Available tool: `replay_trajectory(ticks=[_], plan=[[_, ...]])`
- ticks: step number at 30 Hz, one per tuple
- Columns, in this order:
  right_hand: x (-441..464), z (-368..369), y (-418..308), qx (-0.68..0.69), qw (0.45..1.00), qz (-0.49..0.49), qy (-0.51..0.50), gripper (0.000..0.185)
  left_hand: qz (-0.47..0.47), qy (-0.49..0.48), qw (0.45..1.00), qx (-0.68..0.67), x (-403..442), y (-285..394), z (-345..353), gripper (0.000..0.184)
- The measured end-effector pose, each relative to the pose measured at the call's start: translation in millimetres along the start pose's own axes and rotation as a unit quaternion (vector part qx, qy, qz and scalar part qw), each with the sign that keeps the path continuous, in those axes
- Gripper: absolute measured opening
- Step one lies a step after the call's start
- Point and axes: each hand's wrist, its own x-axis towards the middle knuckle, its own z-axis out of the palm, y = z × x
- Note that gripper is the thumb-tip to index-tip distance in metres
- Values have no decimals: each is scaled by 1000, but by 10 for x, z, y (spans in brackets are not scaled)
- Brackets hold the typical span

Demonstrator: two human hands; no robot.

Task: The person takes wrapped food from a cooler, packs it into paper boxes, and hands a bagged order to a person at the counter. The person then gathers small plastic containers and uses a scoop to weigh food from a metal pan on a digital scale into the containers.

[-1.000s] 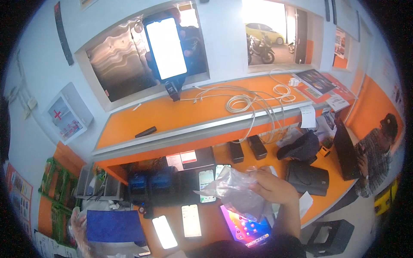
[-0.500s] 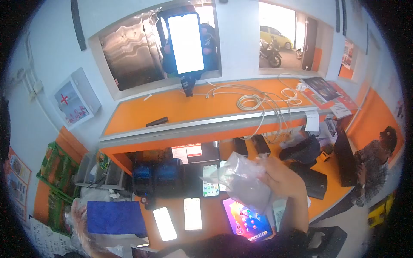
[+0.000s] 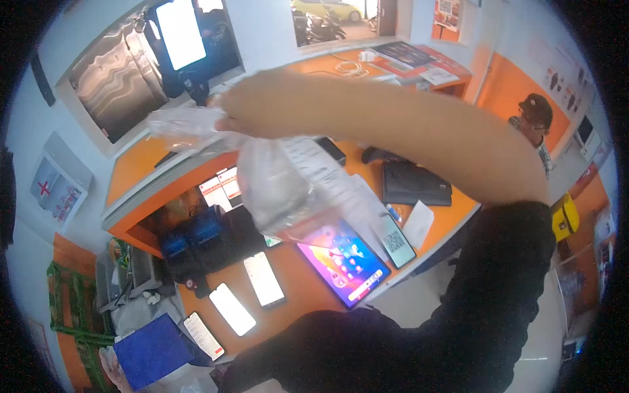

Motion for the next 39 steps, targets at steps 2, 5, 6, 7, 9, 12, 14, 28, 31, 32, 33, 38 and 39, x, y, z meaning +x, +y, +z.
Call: replay_trajectory(ticks=[2,5,6,7,9,12,14,28,31,32,33,38,39], plan=[[171,56,-40,0,1000,-17,-8,43,-2,-1,1000,1,-25,-10,-60,62],[400,-135,-275,2,997,8,-72,44,-4,0,1000,-3,-75,-23,-172,62],[447,-169,-348,12,999,12,-44,44,-3,-1,1000,-3,-101,-17,-214,61],[499,-182,-408,22,1000,16,-15,44,-5,3,1000,-7,-118,-19,-252,61],[623,-141,-469,29,999,7,32,45,-6,5,1000,-11,-164,-19,-350,61],[758,-131,-597,55,997,12,53,44,-7,15,1000,-12,-226,-21,-499,61],[831,-101,-665,54,997,-1,59,44,-7,22,1000,-12,-259,-21,-600,61],[1358,1,-748,137,989,28,44,48,-18,68,997,-10,-362,-74,-927,61],[1856,26,-475,390,915,103,0,42,-25,79,996,-15,-393,-101,-911,61],[2034,69,-407,544,826,149,-5,40,-28,82,996,-14,-404,-112,-915,61],[2193,109,-361,679,709,188,-12,38,-31,80,996,-15,-393,-121,-913,61],[2770,294,-290,802,565,144,128,28,-57,95,994,-13,-427,-170,-858,62],[2878,391,-297,851,486,144,138,29,-60,103,993,-12,-449,-169,-844,62]])
